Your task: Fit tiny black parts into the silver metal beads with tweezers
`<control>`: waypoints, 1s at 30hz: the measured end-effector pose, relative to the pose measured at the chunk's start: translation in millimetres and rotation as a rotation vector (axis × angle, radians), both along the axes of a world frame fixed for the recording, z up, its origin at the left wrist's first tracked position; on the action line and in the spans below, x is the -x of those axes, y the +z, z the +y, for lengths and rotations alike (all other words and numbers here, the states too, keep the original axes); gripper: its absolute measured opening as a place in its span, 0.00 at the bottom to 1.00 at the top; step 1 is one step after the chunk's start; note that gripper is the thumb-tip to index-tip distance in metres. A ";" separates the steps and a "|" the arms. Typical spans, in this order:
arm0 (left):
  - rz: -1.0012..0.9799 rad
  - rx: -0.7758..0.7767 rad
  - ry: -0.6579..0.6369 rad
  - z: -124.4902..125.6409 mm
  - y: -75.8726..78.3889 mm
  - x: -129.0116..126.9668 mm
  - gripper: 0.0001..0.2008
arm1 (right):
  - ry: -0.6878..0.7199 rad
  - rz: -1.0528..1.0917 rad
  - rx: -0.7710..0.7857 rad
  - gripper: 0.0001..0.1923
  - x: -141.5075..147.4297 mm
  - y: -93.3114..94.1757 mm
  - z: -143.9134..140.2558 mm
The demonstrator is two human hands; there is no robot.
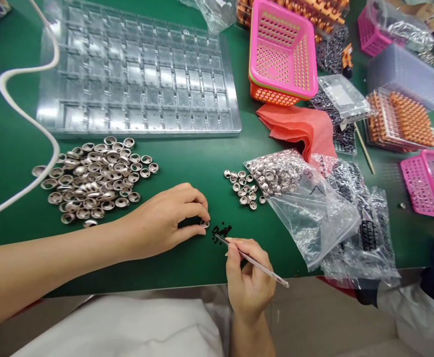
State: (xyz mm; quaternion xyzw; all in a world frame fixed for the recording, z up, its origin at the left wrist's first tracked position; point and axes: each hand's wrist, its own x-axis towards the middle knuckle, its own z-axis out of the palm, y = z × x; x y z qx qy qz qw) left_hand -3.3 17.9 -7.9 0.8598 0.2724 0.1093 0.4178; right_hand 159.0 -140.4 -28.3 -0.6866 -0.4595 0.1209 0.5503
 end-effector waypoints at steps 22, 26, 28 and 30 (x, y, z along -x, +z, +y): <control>-0.002 -0.003 0.000 -0.8 0.2 -0.1 0.03 | -0.012 -0.143 0.076 0.07 -1.1 -1.8 0.6; -0.003 -0.005 0.003 -0.9 -0.8 -0.1 0.03 | -0.016 -0.128 0.067 0.07 -0.4 -2.6 1.0; -0.008 -0.008 0.002 -0.8 -1.2 0.3 0.03 | -0.023 -0.104 0.044 0.07 0.2 -3.2 1.0; -0.011 -0.011 0.000 -0.8 -1.3 0.7 0.03 | -0.020 -0.087 0.034 0.07 0.4 -3.6 0.8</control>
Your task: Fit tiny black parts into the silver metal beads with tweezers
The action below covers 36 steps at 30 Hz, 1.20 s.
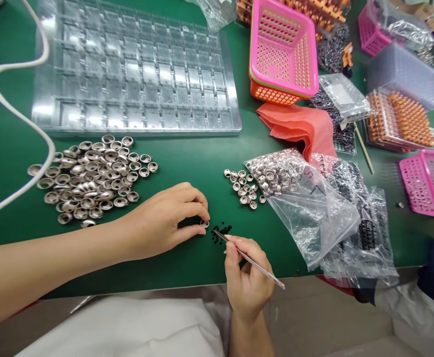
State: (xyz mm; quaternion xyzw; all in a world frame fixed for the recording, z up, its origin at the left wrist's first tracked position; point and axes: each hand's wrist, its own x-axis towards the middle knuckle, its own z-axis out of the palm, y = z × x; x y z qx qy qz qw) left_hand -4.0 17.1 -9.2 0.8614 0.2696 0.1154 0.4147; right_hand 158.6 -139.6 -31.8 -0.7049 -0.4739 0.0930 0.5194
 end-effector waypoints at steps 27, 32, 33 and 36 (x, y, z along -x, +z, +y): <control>0.015 0.017 0.000 0.8 1.9 -2.0 0.03 | 0.098 -0.004 0.015 0.08 -2.4 -0.6 -1.1; 0.034 0.035 -0.001 1.1 2.9 -1.9 0.03 | 0.001 0.067 -0.033 0.07 0.1 -0.2 0.4; 0.033 0.035 -0.001 1.0 3.0 -1.7 0.03 | -0.002 0.072 -0.037 0.07 0.4 -0.2 0.8; 0.030 0.032 0.003 0.8 3.1 -1.3 0.03 | 0.011 0.073 -0.030 0.07 0.3 0.1 1.7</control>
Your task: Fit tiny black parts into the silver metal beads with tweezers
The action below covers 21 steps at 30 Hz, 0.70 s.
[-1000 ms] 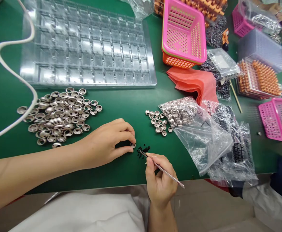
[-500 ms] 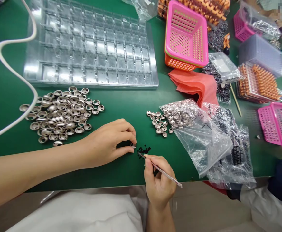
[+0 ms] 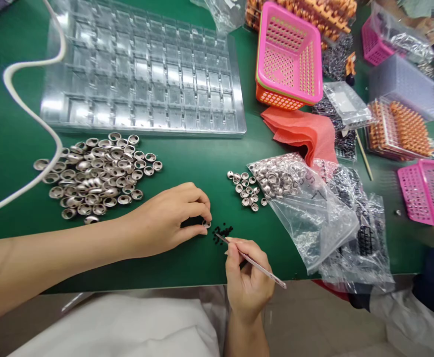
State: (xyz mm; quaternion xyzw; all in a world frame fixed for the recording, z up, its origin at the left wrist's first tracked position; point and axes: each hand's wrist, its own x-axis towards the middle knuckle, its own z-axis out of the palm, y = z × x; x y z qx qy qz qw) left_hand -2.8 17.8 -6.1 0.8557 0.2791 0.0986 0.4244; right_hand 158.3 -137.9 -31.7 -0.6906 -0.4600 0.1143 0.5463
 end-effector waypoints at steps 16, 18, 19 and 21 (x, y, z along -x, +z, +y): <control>-0.008 -0.016 0.002 0.1 -0.5 -1.0 0.03 | 0.006 -0.010 0.022 0.07 -1.8 0.4 -1.9; -0.009 -0.011 0.002 0.0 -0.6 -0.9 0.03 | -0.028 -0.001 0.014 0.07 -1.1 0.3 -1.5; -0.009 -0.009 0.000 0.0 -0.8 -0.8 0.04 | -0.033 0.002 0.012 0.07 -0.8 0.3 -1.4; -0.010 -0.010 -0.003 0.2 -1.4 -0.5 0.04 | -0.029 0.008 0.006 0.07 -0.5 0.3 -1.2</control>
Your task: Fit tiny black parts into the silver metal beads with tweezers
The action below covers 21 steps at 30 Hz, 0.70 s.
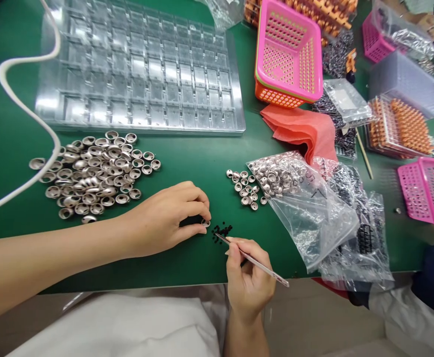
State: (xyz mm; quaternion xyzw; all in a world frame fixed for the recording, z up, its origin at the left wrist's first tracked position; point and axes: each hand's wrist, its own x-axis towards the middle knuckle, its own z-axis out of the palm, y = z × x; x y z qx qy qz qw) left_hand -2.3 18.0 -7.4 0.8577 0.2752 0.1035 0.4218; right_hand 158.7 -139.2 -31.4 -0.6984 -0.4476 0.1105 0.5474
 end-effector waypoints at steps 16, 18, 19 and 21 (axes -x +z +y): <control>-0.007 -0.018 0.002 -0.8 -1.0 0.7 0.04 | 0.047 -0.028 0.024 0.08 -0.8 0.2 0.1; -0.010 -0.017 0.004 -0.8 -1.9 0.6 0.04 | 0.052 -0.050 0.013 0.08 -0.7 -0.4 0.3; -0.012 -0.018 0.005 -0.8 -2.4 0.6 0.04 | 0.054 -0.064 0.008 0.09 -0.6 -0.7 0.5; -0.015 -0.023 0.005 -0.5 -3.0 0.6 0.04 | 0.061 -0.092 0.002 0.09 -0.4 -1.3 0.6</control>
